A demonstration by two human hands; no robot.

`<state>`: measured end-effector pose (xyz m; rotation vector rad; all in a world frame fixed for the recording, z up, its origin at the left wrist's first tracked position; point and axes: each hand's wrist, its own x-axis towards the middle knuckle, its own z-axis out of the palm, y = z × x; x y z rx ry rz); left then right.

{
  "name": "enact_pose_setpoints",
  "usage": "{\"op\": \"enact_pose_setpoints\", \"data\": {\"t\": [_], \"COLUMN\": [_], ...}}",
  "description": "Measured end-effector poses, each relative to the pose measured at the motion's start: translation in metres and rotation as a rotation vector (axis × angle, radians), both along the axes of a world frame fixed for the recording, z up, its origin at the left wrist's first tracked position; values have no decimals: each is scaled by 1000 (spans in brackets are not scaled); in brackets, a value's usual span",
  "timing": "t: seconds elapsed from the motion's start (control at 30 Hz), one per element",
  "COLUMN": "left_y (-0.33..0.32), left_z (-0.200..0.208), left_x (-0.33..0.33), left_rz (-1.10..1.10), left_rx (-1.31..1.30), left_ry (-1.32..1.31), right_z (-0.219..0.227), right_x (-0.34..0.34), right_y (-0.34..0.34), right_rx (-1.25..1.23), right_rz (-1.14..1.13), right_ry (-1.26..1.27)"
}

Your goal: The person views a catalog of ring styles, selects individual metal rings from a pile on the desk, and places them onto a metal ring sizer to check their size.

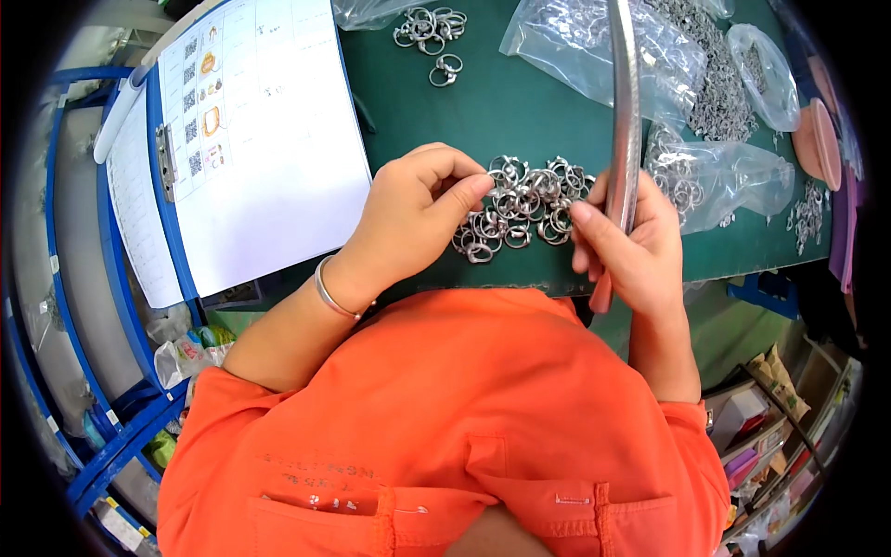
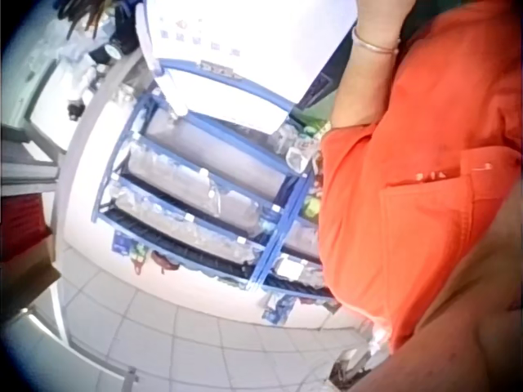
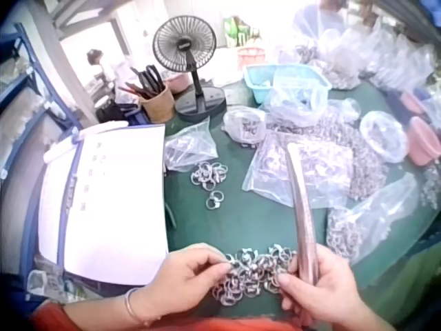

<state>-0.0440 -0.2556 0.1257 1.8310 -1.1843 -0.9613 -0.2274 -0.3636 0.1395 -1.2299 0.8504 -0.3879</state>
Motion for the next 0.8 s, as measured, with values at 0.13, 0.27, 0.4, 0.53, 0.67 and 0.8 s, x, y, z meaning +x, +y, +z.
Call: {"op": "enact_pose_setpoints", "data": {"t": [0.13, 0.27, 0.4, 0.53, 0.67, 0.8], "left_y": [-2, -1, 0, 1, -5, -3], "left_z": [-1, -3, -9, -6, 5, 5], "left_x": [4, 9, 11, 14, 9, 12], "left_rz": [188, 237, 260, 274, 357, 258], "left_rx": [-32, 24, 34, -6, -102, -189], "left_ry": [694, 1059, 1359, 1346, 1164, 1091], "right_z": [1, -2, 3, 7, 0, 1], "right_x": [-9, -2, -1, -9, -21, -25], "right_y": [3, 7, 7, 3, 2, 2], "right_rx": [68, 4, 11, 95, -143, -137], "right_rz": [110, 106, 113, 200, 438, 597], "right_ry": [50, 8, 18, 117, 213, 260]}}
